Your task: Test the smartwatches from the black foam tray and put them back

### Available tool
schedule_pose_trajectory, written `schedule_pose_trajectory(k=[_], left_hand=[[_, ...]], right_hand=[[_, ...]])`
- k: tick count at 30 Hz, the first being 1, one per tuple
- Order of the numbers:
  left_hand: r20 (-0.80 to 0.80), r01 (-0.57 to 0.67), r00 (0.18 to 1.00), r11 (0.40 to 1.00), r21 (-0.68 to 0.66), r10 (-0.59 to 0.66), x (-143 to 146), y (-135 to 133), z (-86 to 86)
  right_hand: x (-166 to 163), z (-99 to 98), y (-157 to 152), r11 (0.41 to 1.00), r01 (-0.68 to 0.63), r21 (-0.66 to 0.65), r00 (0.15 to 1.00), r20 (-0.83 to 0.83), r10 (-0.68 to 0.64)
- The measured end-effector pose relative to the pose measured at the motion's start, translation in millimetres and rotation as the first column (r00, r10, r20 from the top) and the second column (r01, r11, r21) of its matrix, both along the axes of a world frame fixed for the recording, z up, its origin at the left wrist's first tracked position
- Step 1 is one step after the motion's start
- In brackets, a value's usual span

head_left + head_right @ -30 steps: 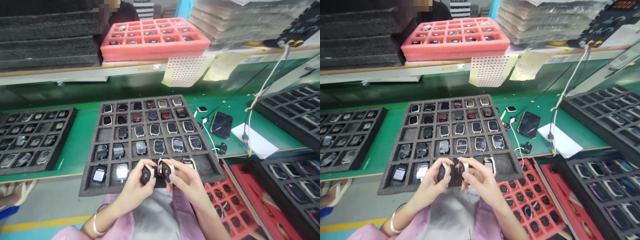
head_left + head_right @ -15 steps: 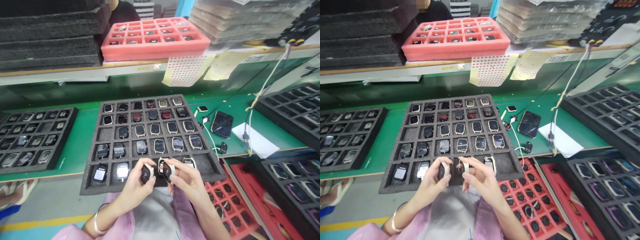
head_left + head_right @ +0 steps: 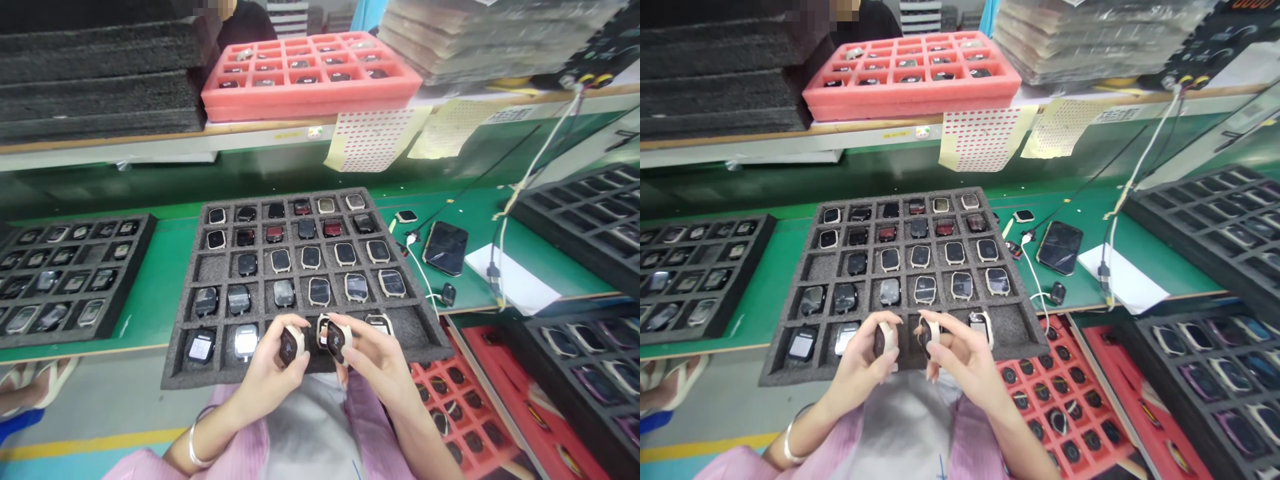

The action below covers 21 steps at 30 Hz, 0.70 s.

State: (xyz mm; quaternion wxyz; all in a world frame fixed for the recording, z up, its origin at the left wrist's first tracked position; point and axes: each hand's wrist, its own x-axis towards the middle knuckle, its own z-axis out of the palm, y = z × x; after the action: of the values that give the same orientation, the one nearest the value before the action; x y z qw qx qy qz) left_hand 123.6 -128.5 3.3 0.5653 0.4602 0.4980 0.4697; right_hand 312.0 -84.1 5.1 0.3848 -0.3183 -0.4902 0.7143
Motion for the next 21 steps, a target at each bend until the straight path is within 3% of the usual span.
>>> schedule_pose_trajectory(k=[12,21], left_hand=[[0.031,0.015,0.999,0.999,0.05,-0.016,-1.0,-2.3,-0.7],[0.135,0.027,0.991,1.0,-0.012,-0.025,4.0,2.7,4.1]], right_hand=[[0.5,2.4,-1.0,1.0,0.013,-0.001,0.999,-0.038,-0.013],[-1.8,4.5,-3.7,0.999,0.042,-0.023,0.998,-0.051,-0.043]])
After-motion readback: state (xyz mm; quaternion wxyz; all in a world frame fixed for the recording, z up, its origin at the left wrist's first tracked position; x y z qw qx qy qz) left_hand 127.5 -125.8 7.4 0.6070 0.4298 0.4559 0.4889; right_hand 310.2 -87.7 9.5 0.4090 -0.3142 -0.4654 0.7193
